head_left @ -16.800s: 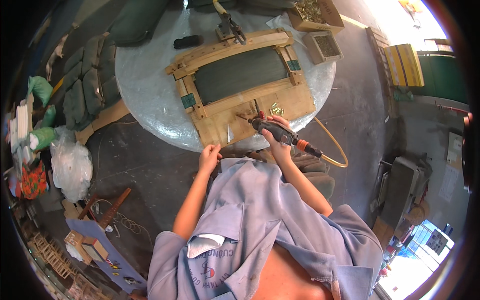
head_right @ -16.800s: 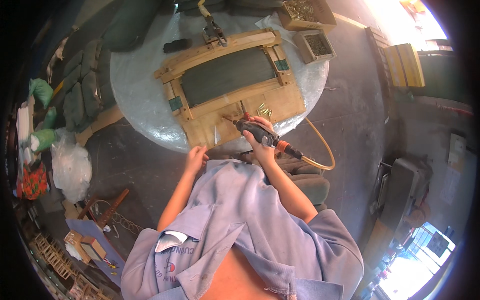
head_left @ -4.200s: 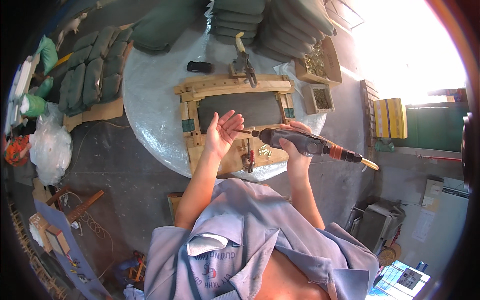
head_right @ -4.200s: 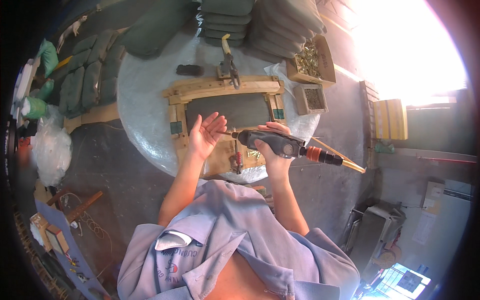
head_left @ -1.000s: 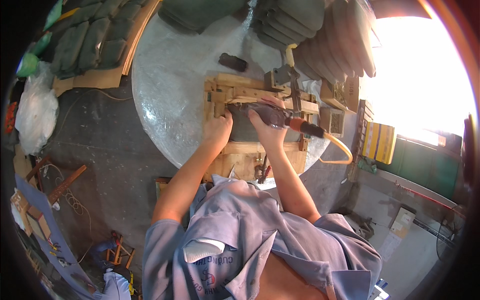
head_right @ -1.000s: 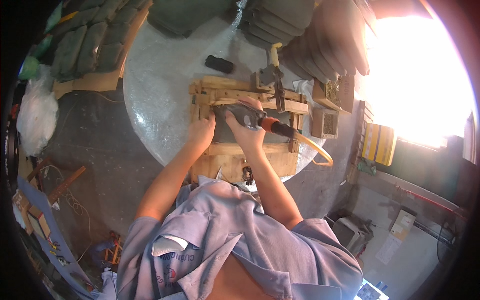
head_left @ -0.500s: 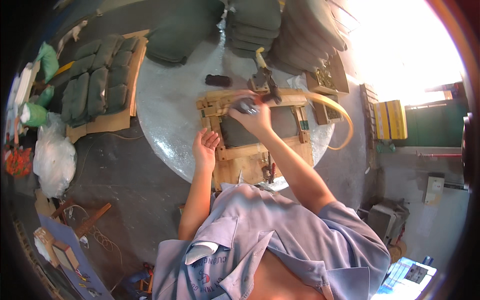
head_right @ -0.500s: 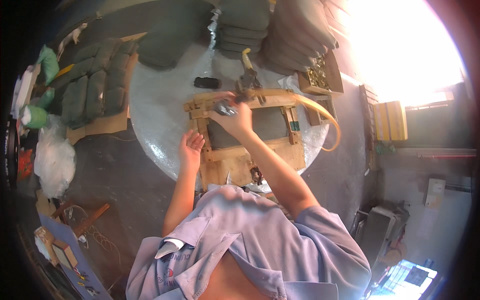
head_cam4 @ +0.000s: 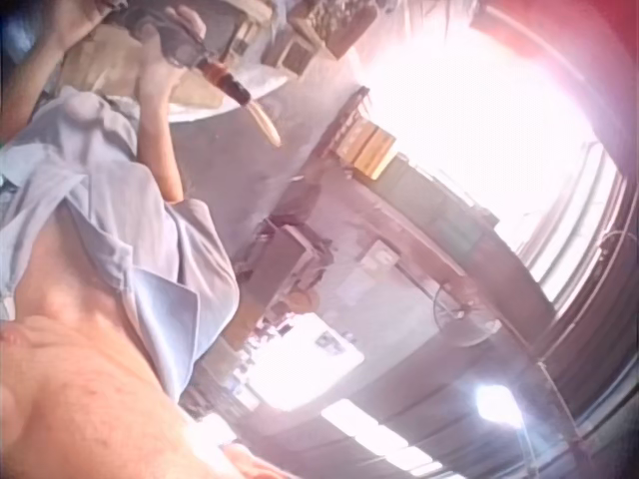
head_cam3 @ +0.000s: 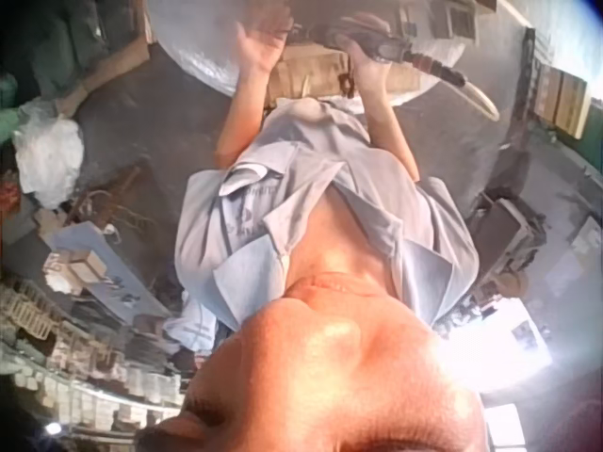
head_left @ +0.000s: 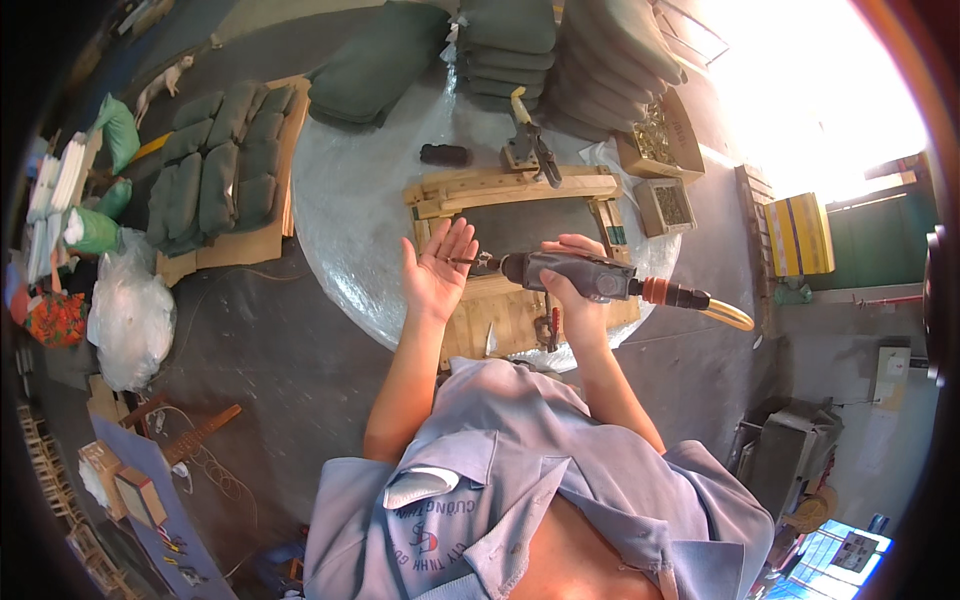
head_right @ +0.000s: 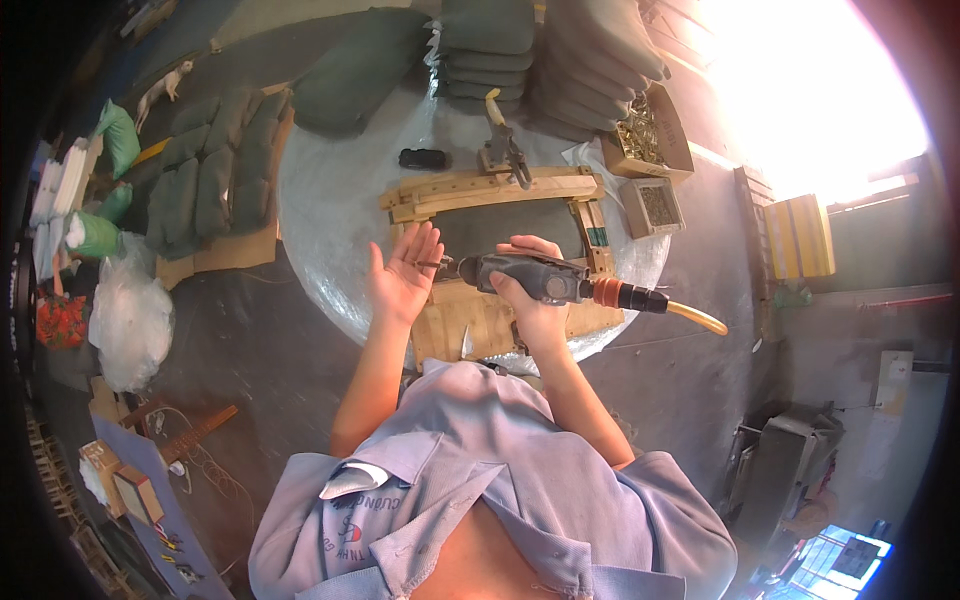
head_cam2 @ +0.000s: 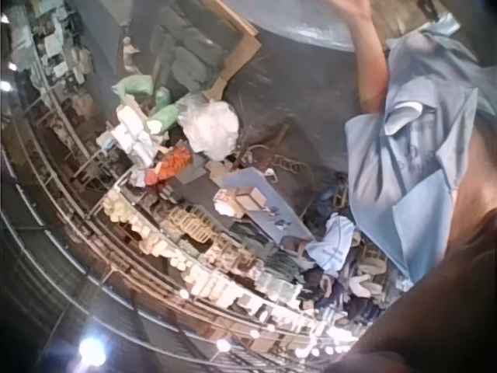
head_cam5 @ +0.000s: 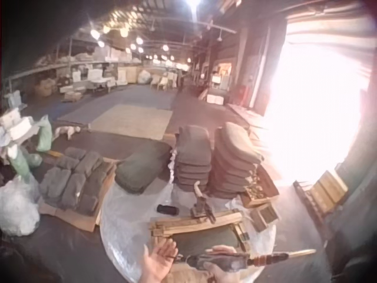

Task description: The person uses a pneumatic drill to fasten screws into a wooden frame holding a green cushion. They repeatedly place cushions into the jig, secure them with screws, and remove the finished units, stacking them nearby.

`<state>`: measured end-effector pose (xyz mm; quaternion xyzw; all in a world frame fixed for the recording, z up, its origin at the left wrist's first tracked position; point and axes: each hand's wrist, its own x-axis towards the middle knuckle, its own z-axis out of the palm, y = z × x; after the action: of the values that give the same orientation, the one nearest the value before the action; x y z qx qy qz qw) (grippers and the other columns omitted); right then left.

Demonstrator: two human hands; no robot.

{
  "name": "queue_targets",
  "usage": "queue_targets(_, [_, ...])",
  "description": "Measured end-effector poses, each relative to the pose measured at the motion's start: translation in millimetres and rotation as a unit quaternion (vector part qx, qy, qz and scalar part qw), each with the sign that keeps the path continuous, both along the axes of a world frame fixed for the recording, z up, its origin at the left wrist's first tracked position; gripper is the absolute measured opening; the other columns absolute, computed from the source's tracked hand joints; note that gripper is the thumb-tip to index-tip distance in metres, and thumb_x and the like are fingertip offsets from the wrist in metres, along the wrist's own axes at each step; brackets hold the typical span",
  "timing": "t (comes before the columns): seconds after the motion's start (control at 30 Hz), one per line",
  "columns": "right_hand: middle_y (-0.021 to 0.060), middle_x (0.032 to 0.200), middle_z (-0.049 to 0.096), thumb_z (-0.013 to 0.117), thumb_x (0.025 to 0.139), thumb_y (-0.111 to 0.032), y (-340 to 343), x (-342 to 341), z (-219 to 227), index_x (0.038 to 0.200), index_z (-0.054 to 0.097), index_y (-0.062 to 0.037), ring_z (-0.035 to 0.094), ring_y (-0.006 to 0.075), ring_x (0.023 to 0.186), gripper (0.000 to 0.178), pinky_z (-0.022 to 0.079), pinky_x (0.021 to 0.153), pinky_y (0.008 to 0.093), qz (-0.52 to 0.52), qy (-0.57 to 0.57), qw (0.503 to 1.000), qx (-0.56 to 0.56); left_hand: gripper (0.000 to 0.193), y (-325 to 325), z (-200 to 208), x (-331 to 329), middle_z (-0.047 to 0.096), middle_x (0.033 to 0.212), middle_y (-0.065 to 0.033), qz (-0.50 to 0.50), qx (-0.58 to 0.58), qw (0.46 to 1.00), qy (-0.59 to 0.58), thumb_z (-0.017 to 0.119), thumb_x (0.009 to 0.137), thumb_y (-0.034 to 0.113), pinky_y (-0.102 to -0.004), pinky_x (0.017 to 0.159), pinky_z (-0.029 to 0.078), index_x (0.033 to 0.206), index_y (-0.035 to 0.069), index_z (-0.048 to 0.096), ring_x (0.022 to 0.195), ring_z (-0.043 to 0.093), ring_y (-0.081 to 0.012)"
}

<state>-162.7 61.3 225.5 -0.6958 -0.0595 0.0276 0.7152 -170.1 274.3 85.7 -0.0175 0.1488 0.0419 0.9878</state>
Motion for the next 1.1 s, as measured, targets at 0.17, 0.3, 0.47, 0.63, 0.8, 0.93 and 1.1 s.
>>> queue_targets(0.17, [0.0160,0.127,0.072,0.080,0.083,0.001,-8,-9,-5,0.134,0.059,-0.0031,0.071,0.0233,0.116,0.055,0.057,0.103,0.0365,-0.020,-0.009,1.000,0.010,0.072,-15,3,-5,0.055,0.155,-0.0269,-0.028,0.033,0.999,0.029,0.039,0.116,0.053,-0.0534,0.119,0.051,0.157,-0.007,0.040,0.145,0.055,-0.0405])
queue_targets(0.3, [0.0156,0.124,0.072,0.079,0.083,0.001,-11,-13,-7,0.133,0.060,-0.0031,0.072,0.0229,0.114,0.053,0.058,0.101,0.0365,-0.027,-0.030,0.999,-0.008,0.050,-20,-12,-19,0.060,0.149,-0.0245,-0.046,0.036,0.997,0.049,0.045,0.118,0.035,-0.0493,0.111,0.059,0.149,-0.003,0.049,0.140,0.060,-0.0382])
queue_targets(0.47, [0.0161,0.124,0.072,0.078,0.084,0.001,-16,-22,-5,0.134,0.059,-0.0025,0.071,0.0238,0.115,0.054,0.058,0.101,0.0369,-0.039,-0.008,0.999,0.020,0.034,-27,-26,-31,0.072,0.131,-0.0166,-0.091,0.174,0.977,0.081,0.058,0.114,0.025,-0.0413,0.102,0.064,0.136,0.000,0.065,0.121,0.073,-0.0268])
queue_targets(0.63, [0.0170,0.126,0.071,0.078,0.084,0.001,-23,-24,-9,0.135,0.059,-0.0025,0.071,0.0243,0.115,0.055,0.058,0.100,0.0367,-0.050,-0.004,0.998,0.028,0.026,-22,-40,-41,0.077,0.121,-0.0144,-0.125,0.231,0.964,0.036,0.062,0.112,0.019,-0.0365,0.091,0.068,0.130,0.003,0.068,0.105,0.078,-0.0228])
queue_targets(0.8, [0.0165,0.127,0.071,0.078,0.084,-0.001,-26,-26,-8,0.135,0.059,-0.0029,0.071,0.0233,0.114,0.055,0.058,0.101,0.0365,-0.066,0.013,0.997,0.040,0.017,-28,-28,-37,0.079,0.116,-0.0142,-0.094,0.202,0.972,0.075,0.060,0.113,0.017,-0.0357,0.089,0.069,0.118,0.004,0.070,0.102,0.079,-0.0221])
queue_targets(0.93, [0.0160,0.127,0.072,0.078,0.086,-0.001,-27,-27,-8,0.136,0.059,-0.0034,0.070,0.0228,0.115,0.054,0.057,0.101,0.0362,-0.062,0.020,0.997,0.039,0.017,-29,-31,-31,0.079,0.115,-0.0163,-0.077,0.158,0.981,0.085,0.062,0.112,0.019,-0.0363,0.086,0.070,0.108,0.005,0.071,0.098,0.081,-0.0220])
queue_targets(1.1, [0.0161,0.127,0.071,0.077,0.086,-0.001,-29,-24,-13,0.137,0.058,-0.0037,0.070,0.0226,0.115,0.054,0.057,0.102,0.0362,-0.058,0.011,0.998,0.032,0.018,-33,-35,-25,0.080,0.112,-0.0157,-0.083,0.157,0.978,0.105,0.067,0.109,0.023,-0.0357,0.081,0.071,0.103,0.007,0.071,0.094,0.081,-0.0208])
